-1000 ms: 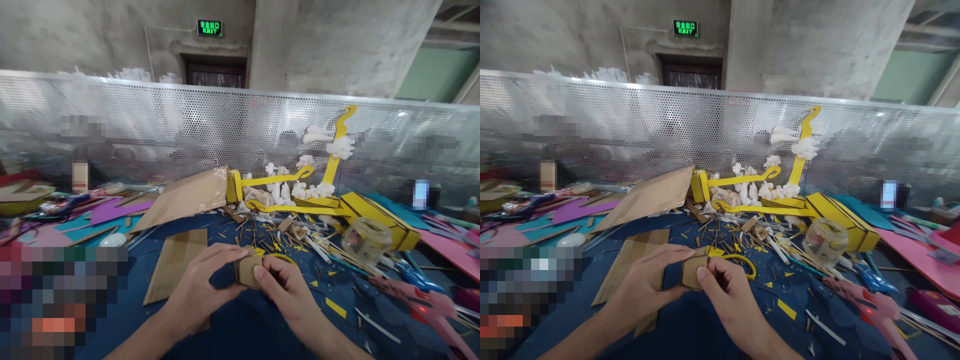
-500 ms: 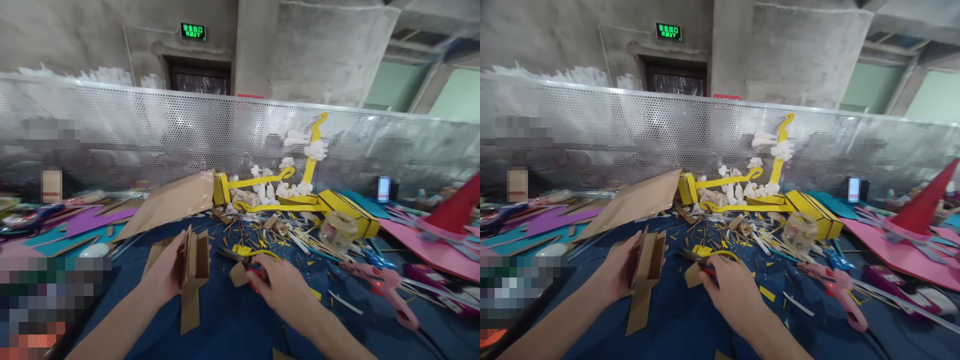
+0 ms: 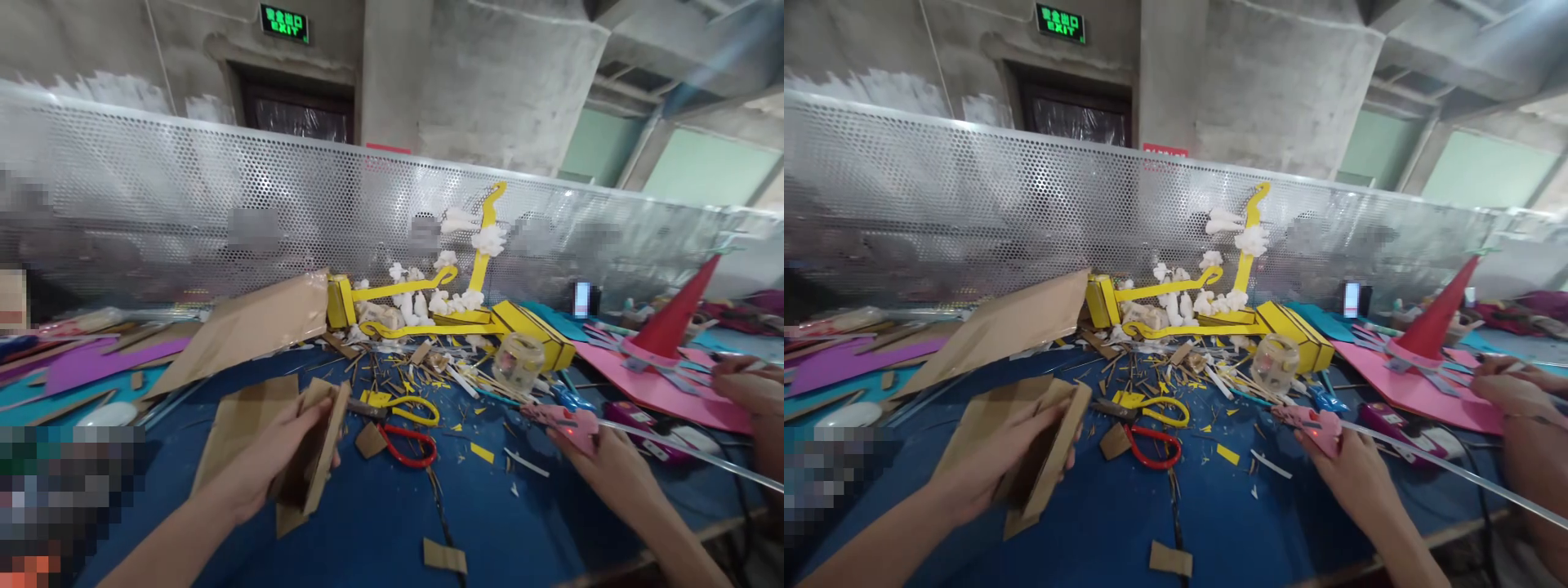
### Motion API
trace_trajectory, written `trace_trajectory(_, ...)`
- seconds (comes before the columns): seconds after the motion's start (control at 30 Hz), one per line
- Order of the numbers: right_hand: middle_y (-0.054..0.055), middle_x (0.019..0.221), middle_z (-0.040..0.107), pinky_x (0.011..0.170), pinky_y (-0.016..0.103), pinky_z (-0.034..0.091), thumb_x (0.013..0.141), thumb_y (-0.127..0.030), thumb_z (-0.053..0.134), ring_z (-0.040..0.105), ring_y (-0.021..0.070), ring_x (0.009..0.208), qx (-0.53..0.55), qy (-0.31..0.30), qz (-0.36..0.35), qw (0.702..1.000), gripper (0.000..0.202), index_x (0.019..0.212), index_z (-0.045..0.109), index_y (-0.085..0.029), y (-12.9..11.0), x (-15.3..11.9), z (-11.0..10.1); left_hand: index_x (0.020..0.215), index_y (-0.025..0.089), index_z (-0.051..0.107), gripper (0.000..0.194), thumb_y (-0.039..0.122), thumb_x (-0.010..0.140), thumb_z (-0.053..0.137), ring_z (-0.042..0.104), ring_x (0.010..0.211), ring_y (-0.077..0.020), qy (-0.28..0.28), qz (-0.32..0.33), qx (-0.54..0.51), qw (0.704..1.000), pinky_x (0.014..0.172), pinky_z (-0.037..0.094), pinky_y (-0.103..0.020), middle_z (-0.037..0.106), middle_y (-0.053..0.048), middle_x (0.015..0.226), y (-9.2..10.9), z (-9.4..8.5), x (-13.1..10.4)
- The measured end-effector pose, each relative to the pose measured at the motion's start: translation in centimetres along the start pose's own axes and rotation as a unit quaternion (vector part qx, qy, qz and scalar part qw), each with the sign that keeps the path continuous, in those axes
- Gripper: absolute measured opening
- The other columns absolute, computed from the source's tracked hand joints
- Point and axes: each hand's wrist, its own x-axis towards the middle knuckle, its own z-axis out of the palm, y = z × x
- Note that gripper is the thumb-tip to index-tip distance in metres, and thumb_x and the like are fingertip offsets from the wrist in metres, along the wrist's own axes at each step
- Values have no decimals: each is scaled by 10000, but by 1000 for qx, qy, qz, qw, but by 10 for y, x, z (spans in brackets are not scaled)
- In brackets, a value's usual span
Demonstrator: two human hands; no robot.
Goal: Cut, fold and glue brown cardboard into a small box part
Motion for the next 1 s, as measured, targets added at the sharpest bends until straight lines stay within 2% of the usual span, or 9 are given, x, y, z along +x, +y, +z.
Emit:
trace_trajectory(0.17,97,521,640,518,402,435,827,-620,600,646,326,532,-7,-49,-7,999,447,545,614,-273,-9,13,-12,1245,234,534,540,352,788,794,755,640,-243,-16,61,71,995,573,604,-318,764,-27,796,-4,-5,3)
trace_trajectory(0.3,85,544,673,540,409,457,808,-655,638,661,335,554,70,-97,16,993,432,721,713,-238,-31,11,-27,1035,239,626,351,418,780,787,754,840,-266,9,148,187,971,708,592,-326,773,-54,970,-2,-13,10)
trace_trajectory(0.4,68,539,677,578,366,491,899,-646,578,650,262,530,206,-261,5,943,513,583,635,-246,-67,15,-31,959,229,658,299,500,842,705,706,919,-282,15,219,300,928,741,541,-320,758,-57,971,2,-19,15)
trace_trajectory(0.47,-7,421,527,521,317,433,934,-656,544,526,183,425,241,-303,-6,922,562,554,557,-242,-96,17,-27,914,220,643,333,551,893,618,669,865,-278,-3,244,366,898,696,495,-318,729,-48,908,4,-24,19)
trace_trajectory(0.6,-48,478,487,468,263,341,948,-657,555,427,131,450,318,-366,-36,874,515,730,627,-196,-153,21,-8,705,219,486,446,573,975,466,548,684,-201,-6,255,498,828,594,339,-286,580,9,709,3,-30,24)
trace_trajectory(0.77,-30,658,600,489,239,419,975,-584,580,498,140,535,391,-436,-145,797,433,1148,688,-202,-205,21,21,674,207,448,458,532,997,435,477,645,-162,-38,242,548,800,579,272,-287,490,29,660,2,-33,22)
trace_trajectory(0.87,34,908,745,730,320,575,1015,-537,530,668,218,762,374,-446,-208,786,440,1312,674,-246,-217,15,28,689,203,476,434,498,1005,428,464,624,-149,-62,226,543,807,566,267,-286,493,34,648,1,-32,21)
trace_trajectory(0.93,69,1102,769,952,397,559,1030,-516,505,699,281,1007,353,-446,-238,788,451,1363,664,-256,-217,10,30,690,201,490,426,479,1008,429,464,614,-143,-64,219,545,806,561,267,-287,504,35,639,-1,-31,21)
trace_trajectory(1.0,92,1219,761,1044,437,522,1033,-512,493,678,316,1144,317,-434,-255,804,465,1384,662,-258,-210,6,32,701,201,509,419,467,1014,428,487,622,-142,-59,220,549,804,567,274,-286,535,33,648,-2,-30,21)
